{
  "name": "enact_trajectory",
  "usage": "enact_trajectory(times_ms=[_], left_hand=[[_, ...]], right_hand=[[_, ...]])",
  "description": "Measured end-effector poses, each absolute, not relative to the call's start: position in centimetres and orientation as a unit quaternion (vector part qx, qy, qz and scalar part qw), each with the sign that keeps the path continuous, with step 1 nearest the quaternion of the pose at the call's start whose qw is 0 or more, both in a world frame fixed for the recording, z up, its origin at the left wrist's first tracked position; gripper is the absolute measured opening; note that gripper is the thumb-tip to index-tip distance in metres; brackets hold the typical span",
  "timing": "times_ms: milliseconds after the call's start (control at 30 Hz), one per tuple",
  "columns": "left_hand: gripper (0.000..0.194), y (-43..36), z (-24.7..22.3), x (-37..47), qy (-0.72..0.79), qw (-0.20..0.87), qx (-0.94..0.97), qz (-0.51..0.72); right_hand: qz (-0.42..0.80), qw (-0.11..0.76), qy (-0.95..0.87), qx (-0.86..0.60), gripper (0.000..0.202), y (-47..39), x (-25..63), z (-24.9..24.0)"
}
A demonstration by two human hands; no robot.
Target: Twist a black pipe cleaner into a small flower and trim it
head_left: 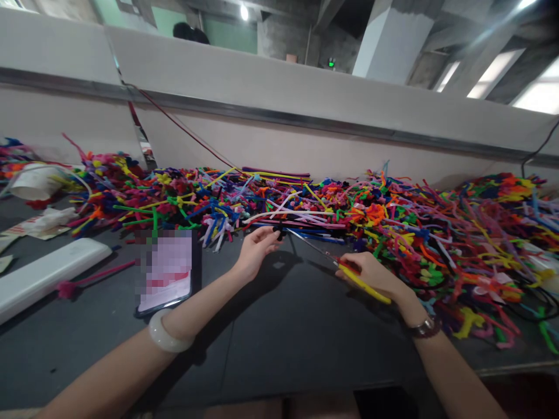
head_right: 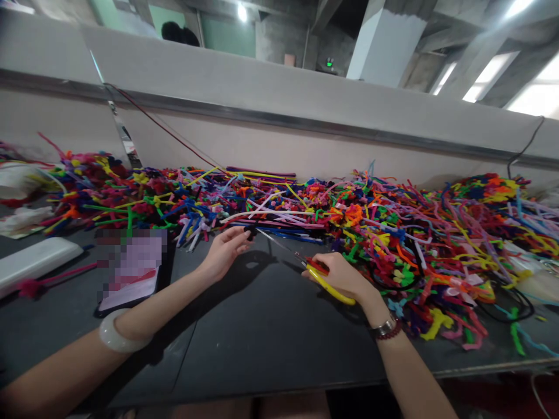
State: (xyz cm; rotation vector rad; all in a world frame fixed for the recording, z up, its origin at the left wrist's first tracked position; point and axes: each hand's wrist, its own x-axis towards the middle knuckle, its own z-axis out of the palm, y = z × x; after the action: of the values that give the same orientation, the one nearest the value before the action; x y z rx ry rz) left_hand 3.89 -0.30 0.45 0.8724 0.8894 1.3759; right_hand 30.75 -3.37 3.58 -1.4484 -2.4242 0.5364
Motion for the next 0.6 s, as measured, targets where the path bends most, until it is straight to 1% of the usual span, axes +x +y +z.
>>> enact_trajectory(times_ms=[100, 200, 600], left_hand=[[0.025, -0.3, 0.5, 4.0, 0.397, 0.581, 0.393, 0.591], [0.024, -0.4, 0.7, 4.1, 0.399, 0.575, 0.399, 0.592], [0.024, -0.6, 0.8, 4.1, 0.391, 0.569, 0.417, 0.592]], right_hand=[[0.228, 0.121, -0.833, -0.489, 0.034, -3.6, 30.7, 3.9], [0.246, 0.111, -0.831, -0.487, 0.036, -4.0, 30.5, 4.2], [0.274, 0.099, -0.834, -0.468, 0.036, -4.5, 30.5, 4.6]])
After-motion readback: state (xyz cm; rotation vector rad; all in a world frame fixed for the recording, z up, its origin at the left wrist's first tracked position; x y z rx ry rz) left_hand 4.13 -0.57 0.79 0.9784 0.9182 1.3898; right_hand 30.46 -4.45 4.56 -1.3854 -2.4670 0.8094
